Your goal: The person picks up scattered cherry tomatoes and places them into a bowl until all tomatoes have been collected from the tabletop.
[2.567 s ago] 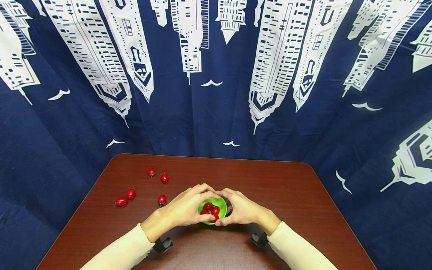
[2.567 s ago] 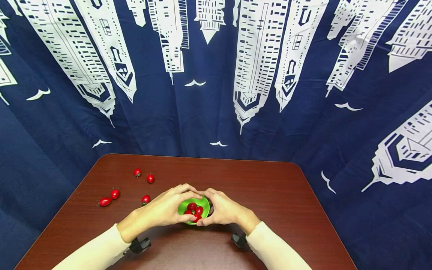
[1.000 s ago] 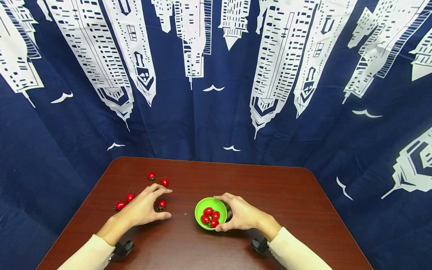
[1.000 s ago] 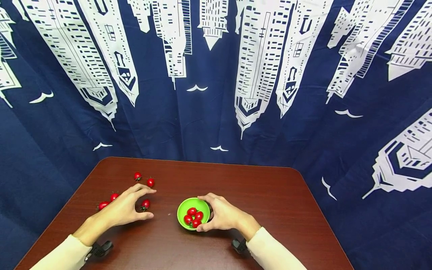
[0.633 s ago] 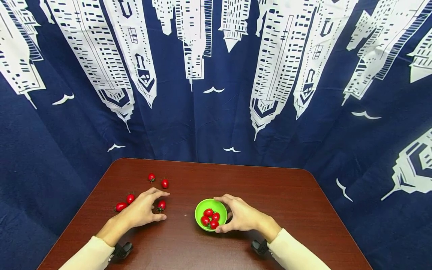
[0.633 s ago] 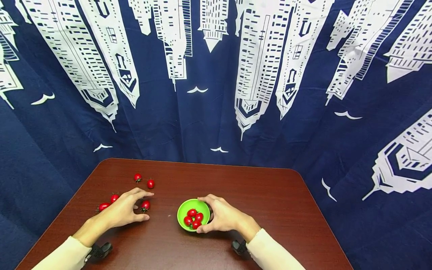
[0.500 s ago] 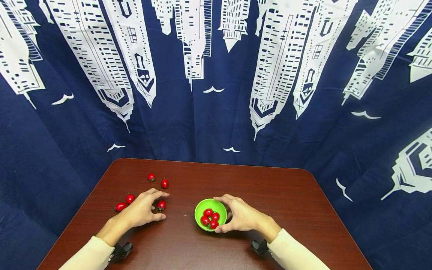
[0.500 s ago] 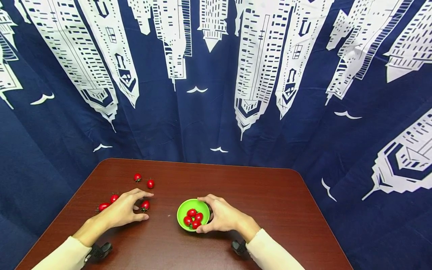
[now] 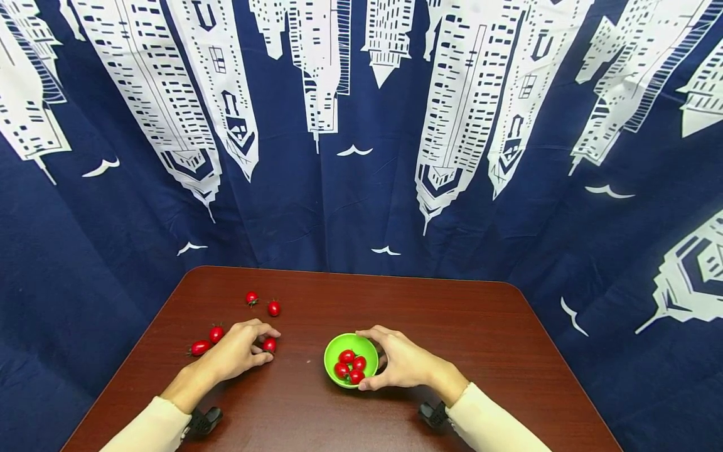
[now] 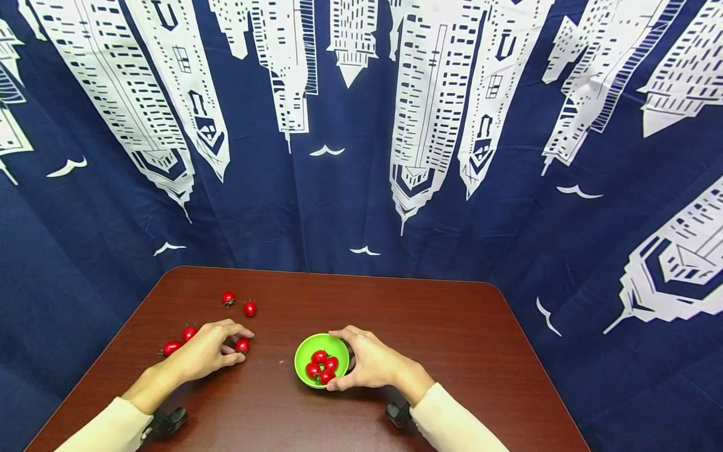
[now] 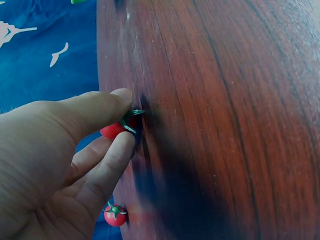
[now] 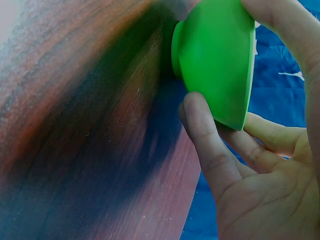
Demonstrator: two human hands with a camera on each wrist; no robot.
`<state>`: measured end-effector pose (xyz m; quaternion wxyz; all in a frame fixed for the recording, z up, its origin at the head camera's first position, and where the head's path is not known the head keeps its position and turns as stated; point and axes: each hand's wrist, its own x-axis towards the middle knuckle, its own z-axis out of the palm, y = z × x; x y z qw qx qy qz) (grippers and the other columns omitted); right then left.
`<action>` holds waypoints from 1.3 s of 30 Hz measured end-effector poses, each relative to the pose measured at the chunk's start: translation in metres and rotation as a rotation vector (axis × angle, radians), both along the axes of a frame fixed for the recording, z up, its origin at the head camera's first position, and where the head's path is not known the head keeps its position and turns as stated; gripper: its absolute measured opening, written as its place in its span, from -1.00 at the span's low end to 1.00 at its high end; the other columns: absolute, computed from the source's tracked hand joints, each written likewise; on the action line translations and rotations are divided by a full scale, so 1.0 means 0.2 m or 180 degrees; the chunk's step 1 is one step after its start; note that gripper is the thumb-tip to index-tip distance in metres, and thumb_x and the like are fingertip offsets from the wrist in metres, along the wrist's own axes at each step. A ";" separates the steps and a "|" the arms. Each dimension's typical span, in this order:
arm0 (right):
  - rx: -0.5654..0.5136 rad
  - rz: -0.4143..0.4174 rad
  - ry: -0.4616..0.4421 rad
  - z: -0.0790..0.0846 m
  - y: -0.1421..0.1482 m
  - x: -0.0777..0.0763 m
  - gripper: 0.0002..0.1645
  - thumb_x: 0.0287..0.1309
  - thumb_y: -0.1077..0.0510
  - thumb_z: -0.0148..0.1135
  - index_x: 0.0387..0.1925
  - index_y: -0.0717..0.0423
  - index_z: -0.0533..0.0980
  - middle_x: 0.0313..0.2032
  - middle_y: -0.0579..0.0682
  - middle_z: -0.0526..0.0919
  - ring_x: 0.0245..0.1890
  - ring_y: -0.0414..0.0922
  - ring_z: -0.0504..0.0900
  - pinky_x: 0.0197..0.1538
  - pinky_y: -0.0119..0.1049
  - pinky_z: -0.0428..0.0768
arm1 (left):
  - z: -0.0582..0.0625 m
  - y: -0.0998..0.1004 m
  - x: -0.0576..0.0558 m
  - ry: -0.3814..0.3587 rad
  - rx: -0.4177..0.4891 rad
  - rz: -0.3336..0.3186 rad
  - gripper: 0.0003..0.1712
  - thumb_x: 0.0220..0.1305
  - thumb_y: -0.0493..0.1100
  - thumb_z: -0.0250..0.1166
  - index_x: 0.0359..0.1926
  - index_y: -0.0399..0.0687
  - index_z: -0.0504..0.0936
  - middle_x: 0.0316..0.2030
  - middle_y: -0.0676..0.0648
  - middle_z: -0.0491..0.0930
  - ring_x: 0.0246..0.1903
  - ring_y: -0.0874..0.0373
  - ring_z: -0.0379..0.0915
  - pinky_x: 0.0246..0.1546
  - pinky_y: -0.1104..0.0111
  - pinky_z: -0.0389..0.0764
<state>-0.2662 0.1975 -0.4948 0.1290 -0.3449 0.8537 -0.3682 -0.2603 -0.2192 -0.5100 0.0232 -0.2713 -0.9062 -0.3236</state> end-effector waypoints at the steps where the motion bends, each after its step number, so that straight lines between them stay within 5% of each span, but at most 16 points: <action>1: -0.0002 -0.0003 0.0005 0.00 0.00 0.00 0.23 0.10 -0.08 0.90 0.65 0.25 0.45 0.34 0.06 0.69 0.02 -0.26 0.86 0.04 -0.42 0.88 | 0.00 0.00 0.00 0.0004 0.0006 -0.0007 -0.55 0.28 -0.38 0.73 0.16 -0.23 0.83 -0.04 -0.07 0.78 -0.10 0.11 0.82 -0.16 0.53 0.85; 13: -0.0021 -0.0017 0.0014 -0.01 0.00 0.00 0.21 0.10 -0.05 0.90 0.64 0.23 0.47 0.33 0.05 0.70 0.08 -0.19 0.87 0.05 -0.45 0.86 | 0.00 0.02 0.00 0.0196 -0.0030 -0.0007 -0.64 0.25 -0.41 0.73 0.04 -0.22 0.85 -0.16 -0.04 0.78 -0.20 0.18 0.79 -0.23 0.52 0.84; 39: -0.0031 0.0016 0.0064 -0.01 0.00 0.00 0.21 0.10 -0.05 0.90 0.64 0.24 0.46 0.34 0.07 0.70 0.04 -0.24 0.87 0.03 -0.48 0.85 | 0.01 0.07 0.01 0.0235 0.0065 -0.0018 -0.66 0.31 -0.36 0.71 0.06 -0.20 0.85 -0.16 0.00 0.76 -0.23 0.25 0.78 -0.22 0.51 0.84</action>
